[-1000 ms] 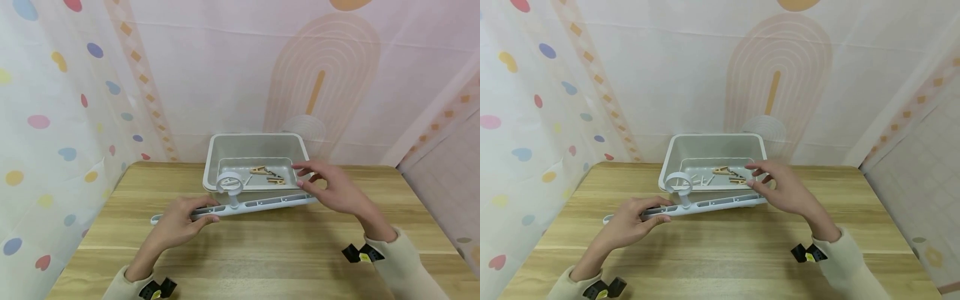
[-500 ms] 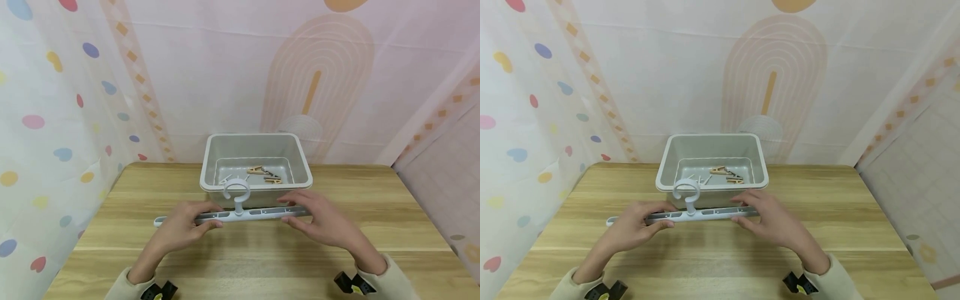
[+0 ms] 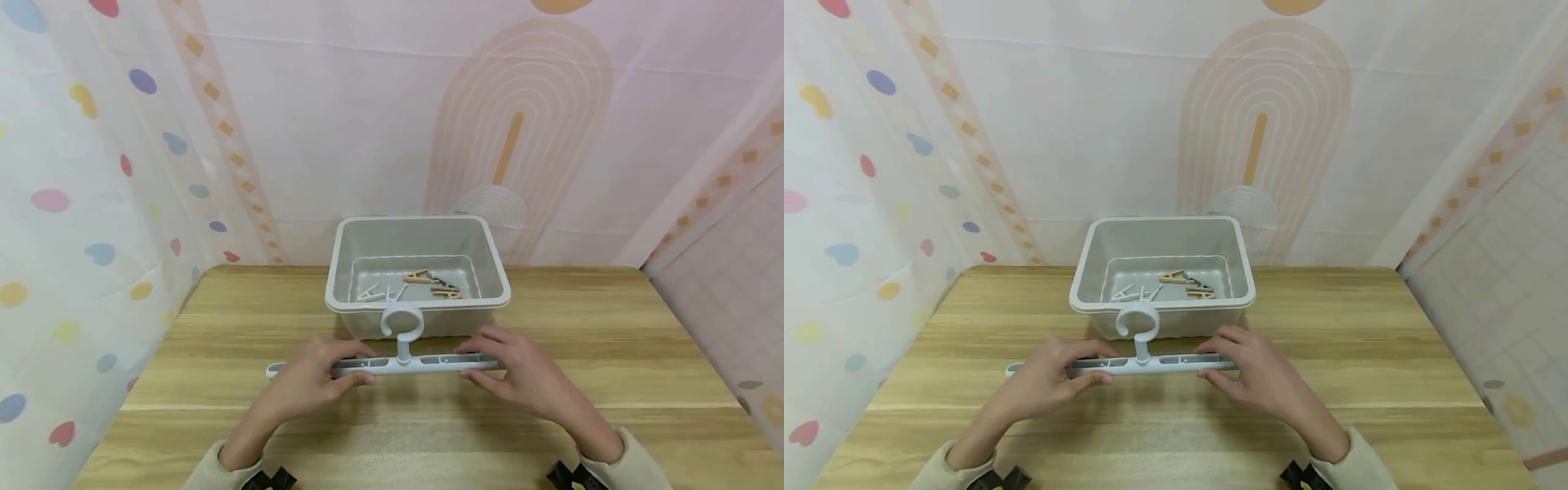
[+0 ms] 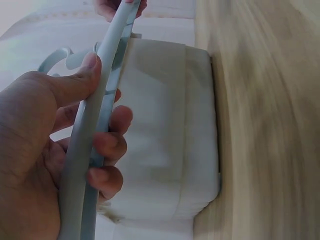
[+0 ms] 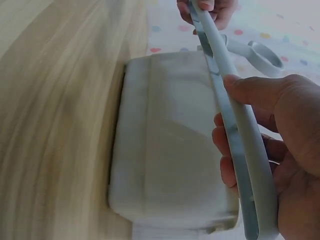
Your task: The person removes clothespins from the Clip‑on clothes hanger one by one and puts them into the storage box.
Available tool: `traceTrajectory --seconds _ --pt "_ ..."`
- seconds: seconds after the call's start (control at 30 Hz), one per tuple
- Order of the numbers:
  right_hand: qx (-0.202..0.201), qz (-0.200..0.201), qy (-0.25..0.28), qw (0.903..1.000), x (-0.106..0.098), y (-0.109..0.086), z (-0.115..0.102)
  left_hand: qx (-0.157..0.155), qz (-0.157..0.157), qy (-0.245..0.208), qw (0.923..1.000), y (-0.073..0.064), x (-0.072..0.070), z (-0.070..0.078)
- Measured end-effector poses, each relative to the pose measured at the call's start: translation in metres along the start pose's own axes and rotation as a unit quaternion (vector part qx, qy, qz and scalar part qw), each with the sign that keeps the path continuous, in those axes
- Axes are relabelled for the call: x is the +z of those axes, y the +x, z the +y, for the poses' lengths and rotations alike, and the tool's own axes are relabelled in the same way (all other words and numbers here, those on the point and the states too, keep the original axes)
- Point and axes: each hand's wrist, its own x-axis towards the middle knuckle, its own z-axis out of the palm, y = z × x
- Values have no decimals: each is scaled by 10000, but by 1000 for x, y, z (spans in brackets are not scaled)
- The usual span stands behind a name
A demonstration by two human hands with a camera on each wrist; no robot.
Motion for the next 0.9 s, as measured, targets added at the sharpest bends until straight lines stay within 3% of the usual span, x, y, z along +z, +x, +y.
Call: traceTrajectory --seconds 0.23,0.47,0.57,0.7,0.9 --pt "216 16 -4 9998 -1 -15 4 55 -168 -64 9998 -5 4 -4" --pt "207 -42 130 9997 -2 -28 11 294 3 -41 9996 -11 8 -10" --pt "180 -96 298 9993 -1 -33 15 369 -17 -240 9990 -14 11 -13" --pt "213 -211 652 9974 4 -39 19 343 -101 -519 9980 -21 16 -16" --pt "411 -506 1056 9923 13 -49 25 16 -296 -647 9975 -29 25 -18"
